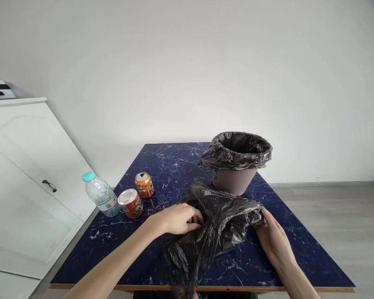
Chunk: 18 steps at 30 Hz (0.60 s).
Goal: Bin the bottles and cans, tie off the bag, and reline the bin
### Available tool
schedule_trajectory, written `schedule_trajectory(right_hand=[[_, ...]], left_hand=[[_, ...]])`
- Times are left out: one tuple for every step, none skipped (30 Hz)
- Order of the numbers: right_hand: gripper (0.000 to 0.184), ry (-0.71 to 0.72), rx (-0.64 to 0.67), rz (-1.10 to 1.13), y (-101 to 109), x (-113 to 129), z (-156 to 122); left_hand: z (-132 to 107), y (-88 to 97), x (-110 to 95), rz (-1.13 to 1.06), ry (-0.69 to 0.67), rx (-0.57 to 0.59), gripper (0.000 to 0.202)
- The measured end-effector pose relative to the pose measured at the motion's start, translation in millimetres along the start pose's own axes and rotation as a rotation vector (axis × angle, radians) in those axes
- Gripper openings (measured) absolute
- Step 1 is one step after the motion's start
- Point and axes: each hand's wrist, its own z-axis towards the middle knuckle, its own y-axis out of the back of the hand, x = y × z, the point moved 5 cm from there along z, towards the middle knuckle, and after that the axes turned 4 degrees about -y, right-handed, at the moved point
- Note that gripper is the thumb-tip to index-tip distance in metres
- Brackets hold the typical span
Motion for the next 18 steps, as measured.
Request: schedule_trajectory(right_hand=[[0.027, -0.001, 0.000, -0.007, -0.2, 0.4, -0.8], [0.027, -0.003, -0.001, -0.014, -0.3, 0.8, -1.5], [0.027, -0.006, -0.001, -0.020, -0.3, 0.9, -2.0], [0.028, -0.009, -0.002, -0.026, -0.1, 0.9, -2.4], [0.028, -0.012, -0.003, -0.030, 0.1, 0.9, -2.7], [0.029, -0.016, -0.004, -0.033, 0.5, 0.7, -2.9], [0.030, -0.019, -0.006, -0.036, 0.9, 0.5, -2.9], [0.030, -0.021, -0.008, -0.038, 1.5, 0.4, -2.8], [0.031, -0.023, -0.011, -0.040, 2.1, 0.3, -2.7], [0.031, -0.022, -0.012, -0.040, 2.5, 0.4, -2.5], [0.031, -0.021, -0.013, -0.040, 2.9, 0.5, -2.2], [0.031, -0.018, -0.013, -0.039, 3.1, 0.7, -1.9], [0.031, -0.014, -0.013, -0.037, 3.2, 0.9, -1.6], [0.031, -0.008, -0.014, -0.034, 3.2, 1.2, -1.2], [0.031, -0.002, -0.016, -0.032, 3.3, 1.3, -0.8], [0.030, 0.005, -0.018, -0.028, 3.6, 1.4, -0.3], [0.030, 0.012, -0.022, -0.025, 4.0, 1.4, 0.2], [0.030, 0.019, -0.026, -0.021, 4.6, 1.2, 0.7]], left_hand=[[0.0, -1.1, -3.2, -0.005, 0.005, -0.021, 0.026], [-1.0, -1.6, -6.5, -0.006, 0.014, -0.040, 0.030], [-2.7, -2.0, -10.0, -0.005, 0.022, -0.049, 0.034], [-5.1, -2.6, -13.8, -0.001, 0.027, -0.048, 0.034], [-7.8, -3.7, -17.9, 0.003, 0.029, -0.040, 0.033], [-10.7, -5.1, -22.2, 0.009, 0.030, -0.029, 0.031], [-13.5, -6.8, -26.4, 0.016, 0.033, -0.022, 0.030], [-16.2, -8.7, -30.5, 0.025, 0.037, -0.019, 0.031], [-18.6, -10.9, -34.6, 0.031, 0.041, -0.021, 0.034], [-20.5, -13.4, -38.4, 0.038, 0.047, -0.027, 0.037], [-22.0, -16.5, -42.0, 0.049, 0.056, -0.031, 0.042], [-23.0, -20.2, -45.4, 0.068, 0.066, -0.029, 0.048], [-23.8, -24.5, -48.4, 0.096, 0.078, -0.018, 0.052], [-24.4, -29.2, -51.1, 0.128, 0.092, 0.003, 0.053], [-24.9, -33.9, -53.1, 0.159, 0.105, 0.029, 0.053], [-25.6, -37.8, -54.5, 0.180, 0.122, 0.052, 0.050], [-26.5, -40.2, -55.0, 0.184, 0.141, 0.064, 0.046], [-27.6, -40.7, -54.8, 0.176, 0.161, 0.060, 0.043]])
